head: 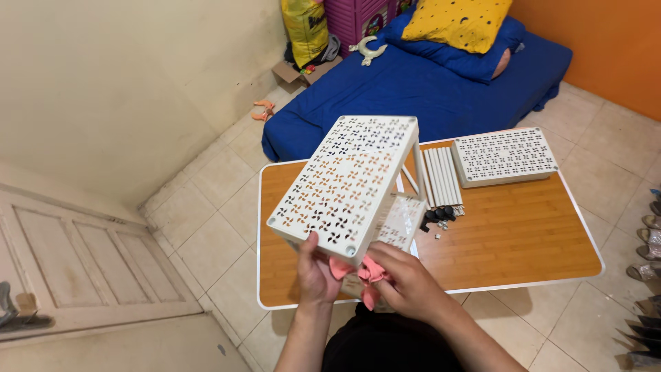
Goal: The person assembles a white plastic shelving unit on a wooden table. They connect frame pieces, wipe surfaces with a pink cloth, and attach small plastic fasteners to the perforated panels. The person handles multiple panels and rods, then wipes a rod with the cloth.
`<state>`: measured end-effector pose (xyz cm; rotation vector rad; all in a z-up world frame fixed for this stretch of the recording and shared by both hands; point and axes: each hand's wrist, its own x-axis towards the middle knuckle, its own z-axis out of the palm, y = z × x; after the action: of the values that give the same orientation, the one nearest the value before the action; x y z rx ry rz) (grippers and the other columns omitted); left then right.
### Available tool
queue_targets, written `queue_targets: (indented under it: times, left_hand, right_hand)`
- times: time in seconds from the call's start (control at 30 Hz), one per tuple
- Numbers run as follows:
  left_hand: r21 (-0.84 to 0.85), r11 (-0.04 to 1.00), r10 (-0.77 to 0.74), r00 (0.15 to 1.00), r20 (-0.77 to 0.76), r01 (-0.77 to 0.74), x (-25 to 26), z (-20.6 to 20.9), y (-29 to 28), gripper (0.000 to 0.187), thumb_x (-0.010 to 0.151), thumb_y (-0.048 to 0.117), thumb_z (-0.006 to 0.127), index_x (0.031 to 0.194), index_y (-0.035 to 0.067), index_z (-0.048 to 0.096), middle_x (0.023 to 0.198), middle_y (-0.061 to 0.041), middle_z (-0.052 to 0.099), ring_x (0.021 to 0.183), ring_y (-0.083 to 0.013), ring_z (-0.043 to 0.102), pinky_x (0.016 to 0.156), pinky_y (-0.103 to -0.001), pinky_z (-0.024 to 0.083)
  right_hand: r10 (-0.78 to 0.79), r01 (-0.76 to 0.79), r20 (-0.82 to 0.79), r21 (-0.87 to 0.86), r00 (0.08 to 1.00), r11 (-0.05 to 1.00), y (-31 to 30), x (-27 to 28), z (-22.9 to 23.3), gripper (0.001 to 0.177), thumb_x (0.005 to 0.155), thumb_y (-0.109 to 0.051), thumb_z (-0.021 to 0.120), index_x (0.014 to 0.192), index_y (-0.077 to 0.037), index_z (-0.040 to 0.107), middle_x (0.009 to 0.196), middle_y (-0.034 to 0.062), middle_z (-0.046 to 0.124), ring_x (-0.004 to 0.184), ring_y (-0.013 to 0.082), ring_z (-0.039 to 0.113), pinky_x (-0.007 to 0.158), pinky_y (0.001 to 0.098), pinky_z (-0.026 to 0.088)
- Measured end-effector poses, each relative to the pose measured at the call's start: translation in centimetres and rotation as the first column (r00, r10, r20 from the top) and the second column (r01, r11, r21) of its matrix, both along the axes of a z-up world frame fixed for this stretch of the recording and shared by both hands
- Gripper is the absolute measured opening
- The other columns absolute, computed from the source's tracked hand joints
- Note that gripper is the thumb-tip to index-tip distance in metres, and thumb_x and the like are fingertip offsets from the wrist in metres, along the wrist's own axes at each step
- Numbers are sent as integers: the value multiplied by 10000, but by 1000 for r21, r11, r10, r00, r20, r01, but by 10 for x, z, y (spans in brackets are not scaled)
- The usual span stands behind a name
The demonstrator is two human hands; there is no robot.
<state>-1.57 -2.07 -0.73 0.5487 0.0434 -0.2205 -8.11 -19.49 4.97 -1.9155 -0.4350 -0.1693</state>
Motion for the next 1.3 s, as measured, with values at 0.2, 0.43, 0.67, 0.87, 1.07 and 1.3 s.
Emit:
queue_targets:
  times: [0.2, 0.43, 0.67, 0.87, 1.07, 1.3]
  left_hand:
    - [-48, 997, 51, 999, -18, -52, 7, 2, 16, 691, 901, 282, 578, 1500, -17, 409, 1415, -167, 584, 1288, -303, 596, 1114, -486, 449]
    - [-81, 987, -135, 990, 52, 139, -1, 10, 6, 766, 843, 309, 596, 1490, -48, 394, 1415, -233, 580, 1289, -367, 589, 1125, -504, 448]
    - [-92, 989, -106, 992, 72, 112, -4, -12, 21, 792, 797, 247, 600, 1493, -70, 391, 1421, -236, 573, 1291, -366, 592, 1128, -505, 450]
    - [-133, 982, -121, 986, 111, 136, -7, -45, 58, 775, 801, 182, 615, 1471, -150, 412, 1370, -302, 608, 1207, -403, 643, 1072, -501, 500]
    - [-23, 997, -66, 985, 157, 70, -12, -51, 70, 871, 718, 173, 634, 1494, -125, 376, 1378, -290, 590, 1202, -388, 644, 1038, -478, 520]
    - [23, 989, -151, 965, 214, 149, -15, -39, 70, 911, 682, 143, 668, 1491, -134, 352, 1365, -289, 587, 1211, -375, 643, 1033, -477, 526]
  right_hand:
    - [-272, 272, -101, -18, 957, 962, -20, 0, 3, 351, 899, -52, 641, 1242, -78, 709, 1245, 68, 743, 980, 196, 767, 892, 378, 599]
    - [-132, 157, 431, -23, 893, 987, 14, -19, 21, 512, 794, -62, 794, 1289, -69, 662, 1322, 166, 626, 1232, 359, 633, 1019, 415, 542]
    - [-246, 373, 561, -122, 791, 920, -3, 3, 20, 564, 845, 16, 699, 1376, -130, 576, 1368, 114, 592, 1302, 336, 603, 1053, 430, 553]
    - [-640, 734, 466, -29, 611, 679, -56, 18, 29, 527, 960, -16, 593, 1477, 3, 493, 1586, 202, 404, 1406, 343, 386, 1090, 425, 455]
    - [-653, 622, 173, 203, 737, 756, -77, 14, 41, 420, 974, -58, 533, 1390, -25, 582, 1578, 158, 508, 1114, 277, 591, 923, 359, 504]
    - [-529, 689, 496, -217, 688, 692, -73, 2, 56, 465, 882, 6, 618, 1337, -84, 658, 1554, 149, 566, 1459, 429, 514, 1207, 486, 437]
